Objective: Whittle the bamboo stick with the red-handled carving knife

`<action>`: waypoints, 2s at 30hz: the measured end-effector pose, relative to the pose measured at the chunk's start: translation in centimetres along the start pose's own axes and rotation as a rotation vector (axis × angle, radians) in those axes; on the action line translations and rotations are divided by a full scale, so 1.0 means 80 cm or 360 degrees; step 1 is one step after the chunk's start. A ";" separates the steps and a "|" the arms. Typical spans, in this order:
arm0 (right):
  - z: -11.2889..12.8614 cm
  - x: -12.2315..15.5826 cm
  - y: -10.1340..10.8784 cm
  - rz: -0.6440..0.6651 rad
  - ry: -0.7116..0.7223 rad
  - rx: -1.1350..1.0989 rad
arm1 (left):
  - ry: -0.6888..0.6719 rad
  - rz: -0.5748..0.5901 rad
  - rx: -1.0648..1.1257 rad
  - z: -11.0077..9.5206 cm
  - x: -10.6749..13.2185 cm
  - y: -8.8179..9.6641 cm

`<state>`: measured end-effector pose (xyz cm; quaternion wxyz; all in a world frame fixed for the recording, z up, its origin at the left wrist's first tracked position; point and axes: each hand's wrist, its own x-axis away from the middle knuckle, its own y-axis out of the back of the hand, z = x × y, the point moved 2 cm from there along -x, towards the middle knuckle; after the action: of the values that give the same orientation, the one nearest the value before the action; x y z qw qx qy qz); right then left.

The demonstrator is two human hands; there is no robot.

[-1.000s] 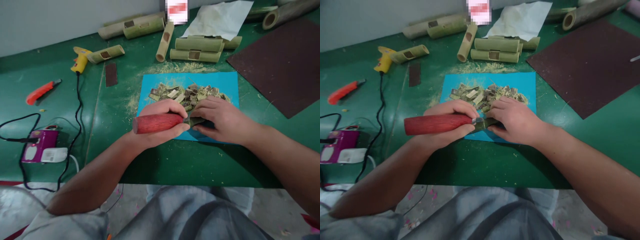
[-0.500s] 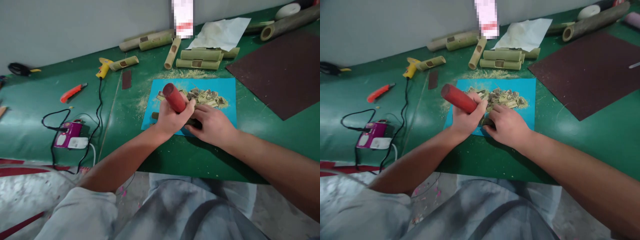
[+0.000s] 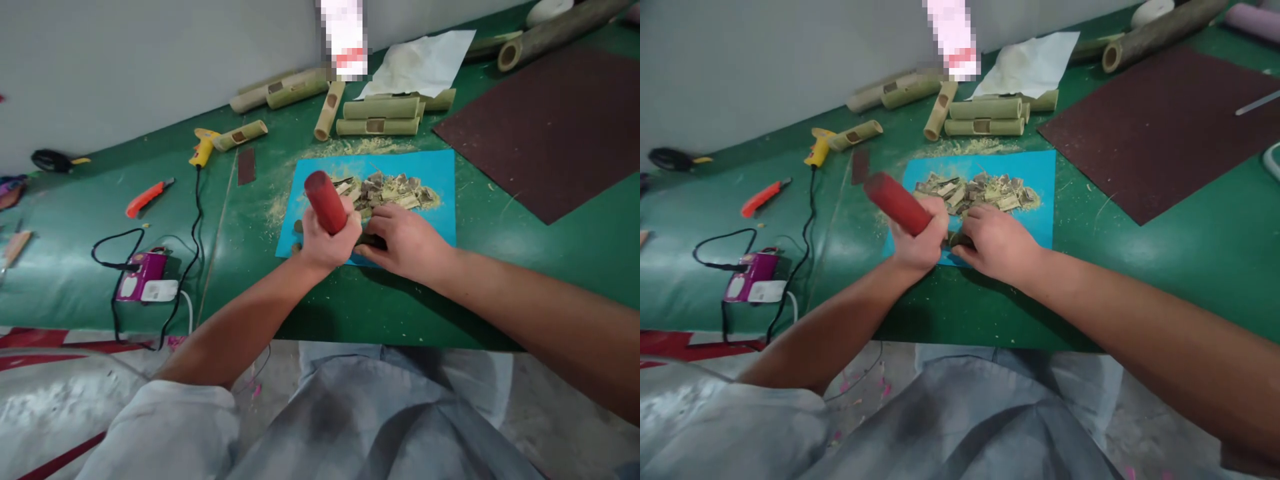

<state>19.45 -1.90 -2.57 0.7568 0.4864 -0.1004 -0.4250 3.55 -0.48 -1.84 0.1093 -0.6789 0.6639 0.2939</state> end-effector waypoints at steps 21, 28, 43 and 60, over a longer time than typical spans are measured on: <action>-0.005 0.005 0.036 -0.0786 -0.0702 -0.0762 | 0.1011 -0.0079 0.0030 -0.015 -0.030 0.024; -0.009 0.008 0.035 -0.0645 -0.0659 -0.1047 | 0.0997 0.0278 0.0007 -0.037 -0.053 0.013; -0.029 -0.001 0.045 -0.0691 -0.0589 -0.1804 | 0.0879 0.1184 -0.0044 -0.049 -0.089 0.042; -0.021 0.014 0.039 -0.0165 -0.0174 -0.0164 | 0.0679 -0.0002 0.0212 -0.005 -0.026 0.052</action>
<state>22.80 -1.15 -1.14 0.7512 0.4273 -0.0942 -0.4942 -0.25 0.62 0.62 0.0111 -0.7173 0.6896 0.0991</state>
